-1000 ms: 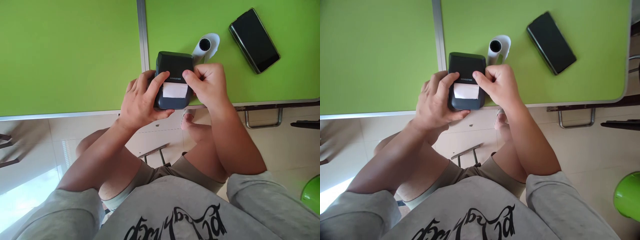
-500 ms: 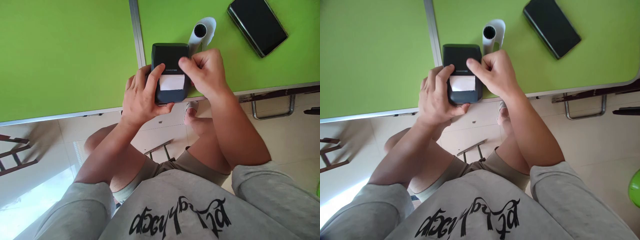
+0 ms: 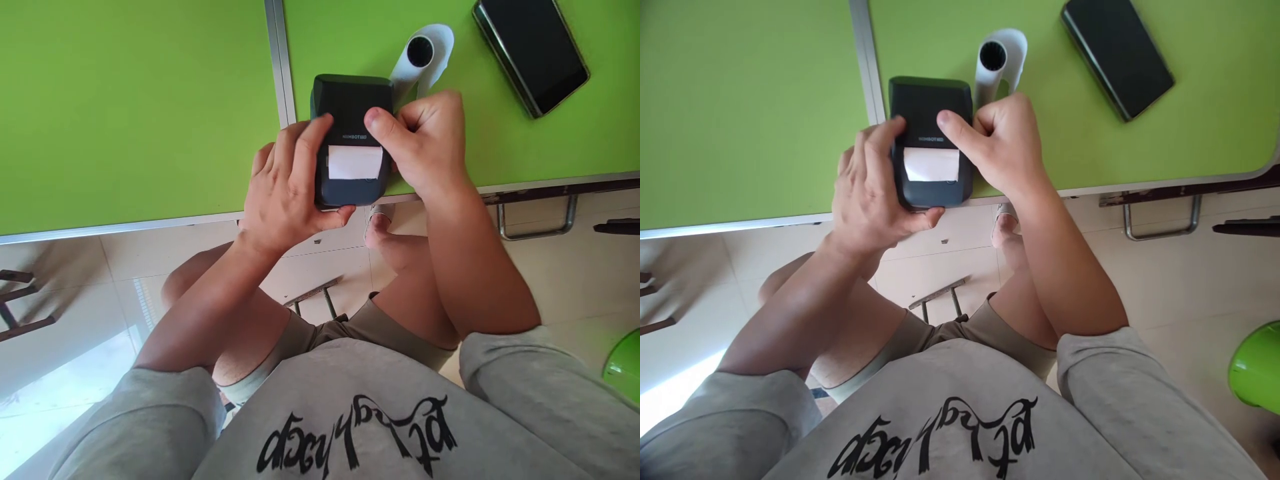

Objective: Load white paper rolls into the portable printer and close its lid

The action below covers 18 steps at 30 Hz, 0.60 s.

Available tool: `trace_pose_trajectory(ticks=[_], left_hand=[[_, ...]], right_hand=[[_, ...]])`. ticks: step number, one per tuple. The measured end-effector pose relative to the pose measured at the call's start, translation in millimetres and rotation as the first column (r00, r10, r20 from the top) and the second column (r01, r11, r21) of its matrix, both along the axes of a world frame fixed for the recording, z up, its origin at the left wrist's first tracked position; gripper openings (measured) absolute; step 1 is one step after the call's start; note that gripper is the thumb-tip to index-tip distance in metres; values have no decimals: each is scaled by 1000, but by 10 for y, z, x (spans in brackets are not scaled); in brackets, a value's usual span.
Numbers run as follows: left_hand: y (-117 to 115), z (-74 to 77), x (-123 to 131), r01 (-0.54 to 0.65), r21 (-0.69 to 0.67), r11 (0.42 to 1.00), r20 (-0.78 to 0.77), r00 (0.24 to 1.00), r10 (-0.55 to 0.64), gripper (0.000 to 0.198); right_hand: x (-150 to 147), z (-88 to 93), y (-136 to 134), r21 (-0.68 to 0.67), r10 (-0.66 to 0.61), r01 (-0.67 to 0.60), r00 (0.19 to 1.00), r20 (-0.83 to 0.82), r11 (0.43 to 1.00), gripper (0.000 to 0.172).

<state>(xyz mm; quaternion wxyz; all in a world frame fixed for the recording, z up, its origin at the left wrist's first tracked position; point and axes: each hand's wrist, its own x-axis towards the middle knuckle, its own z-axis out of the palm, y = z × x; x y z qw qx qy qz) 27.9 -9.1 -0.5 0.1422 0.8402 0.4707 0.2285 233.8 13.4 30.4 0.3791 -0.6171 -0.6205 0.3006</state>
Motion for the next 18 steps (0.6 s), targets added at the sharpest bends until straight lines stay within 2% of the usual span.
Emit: trace_pose_trajectory(ticks=[5, 10, 15, 18], left_hand=[[25, -44, -3, -20, -44, 999, -9, 1000, 19, 129], [20, -56, -16, -38, 4, 999, -34, 999, 38, 118], [6, -30, -32, -19, -39, 999, -20, 1000, 18, 111], [0, -30, -35, -24, -24, 999, -18, 1000, 23, 111]], right_hand=[[-7, -43, -22, 48, 29, -29, 1000, 4, 998, 64], [-1, -77, -5, 80, 3, -7, 999, 42, 997, 62], [-6, -59, 9, 19, 8, -9, 999, 39, 1000, 58], [-24, -62, -10, 50, -32, 28, 997, 71, 998, 59]])
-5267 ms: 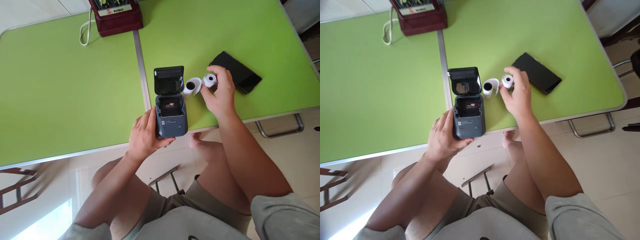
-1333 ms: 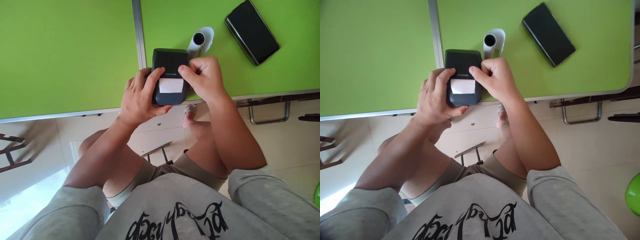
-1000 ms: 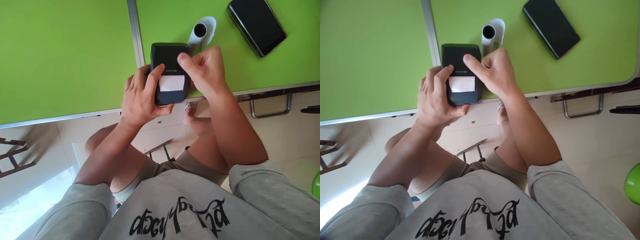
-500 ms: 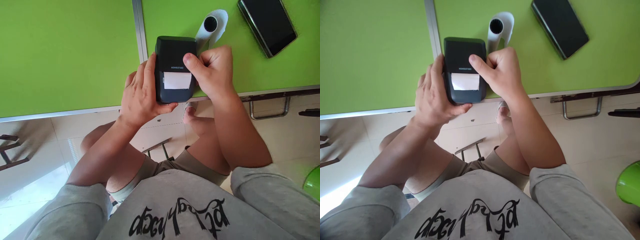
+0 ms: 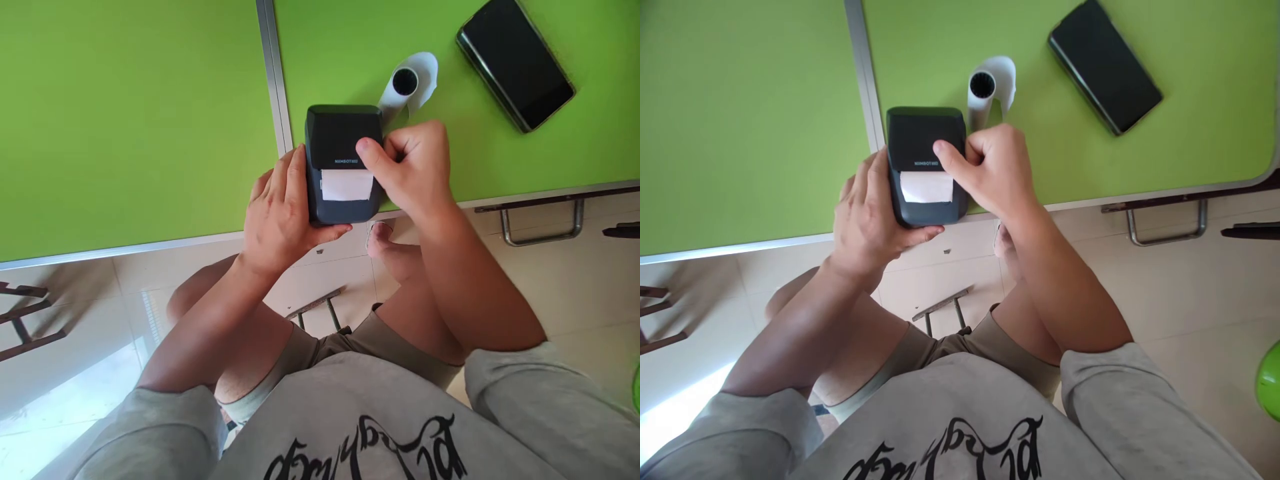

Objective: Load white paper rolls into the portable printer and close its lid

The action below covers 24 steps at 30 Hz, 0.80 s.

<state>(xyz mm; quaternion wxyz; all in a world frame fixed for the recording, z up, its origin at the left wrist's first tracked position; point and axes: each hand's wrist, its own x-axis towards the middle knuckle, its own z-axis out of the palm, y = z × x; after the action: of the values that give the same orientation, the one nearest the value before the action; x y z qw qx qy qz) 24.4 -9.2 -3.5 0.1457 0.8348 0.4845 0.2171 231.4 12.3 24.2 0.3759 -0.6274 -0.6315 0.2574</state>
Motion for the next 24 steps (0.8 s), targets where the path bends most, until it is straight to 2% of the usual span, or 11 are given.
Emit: trace_pose_trajectory(ticks=[5, 10, 13, 17, 24], left_hand=[[-20, 6, -11, -27, 21, 999, 3, 1000, 27, 110], [-22, 128, -47, -32, -35, 999, -39, 999, 31, 103], [12, 177, -78, -6, -62, 998, -34, 999, 4, 101], [79, 164, -99, 34, -81, 996, -7, 999, -34, 106], [89, 122, -73, 30, -53, 998, -7, 1000, -30, 113]], right_hand=[[-7, -30, -29, 10, -16, 15, 999, 35, 1000, 62], [0, -29, -24, 42, 17, -17, 1000, 16, 999, 61], [1, -18, -15, -9, 6, -5, 1000, 22, 1000, 62], [19, -10, 0, -78, 34, -36, 999, -18, 996, 61], [53, -8, -4, -61, 107, -116, 985, -134, 991, 60]])
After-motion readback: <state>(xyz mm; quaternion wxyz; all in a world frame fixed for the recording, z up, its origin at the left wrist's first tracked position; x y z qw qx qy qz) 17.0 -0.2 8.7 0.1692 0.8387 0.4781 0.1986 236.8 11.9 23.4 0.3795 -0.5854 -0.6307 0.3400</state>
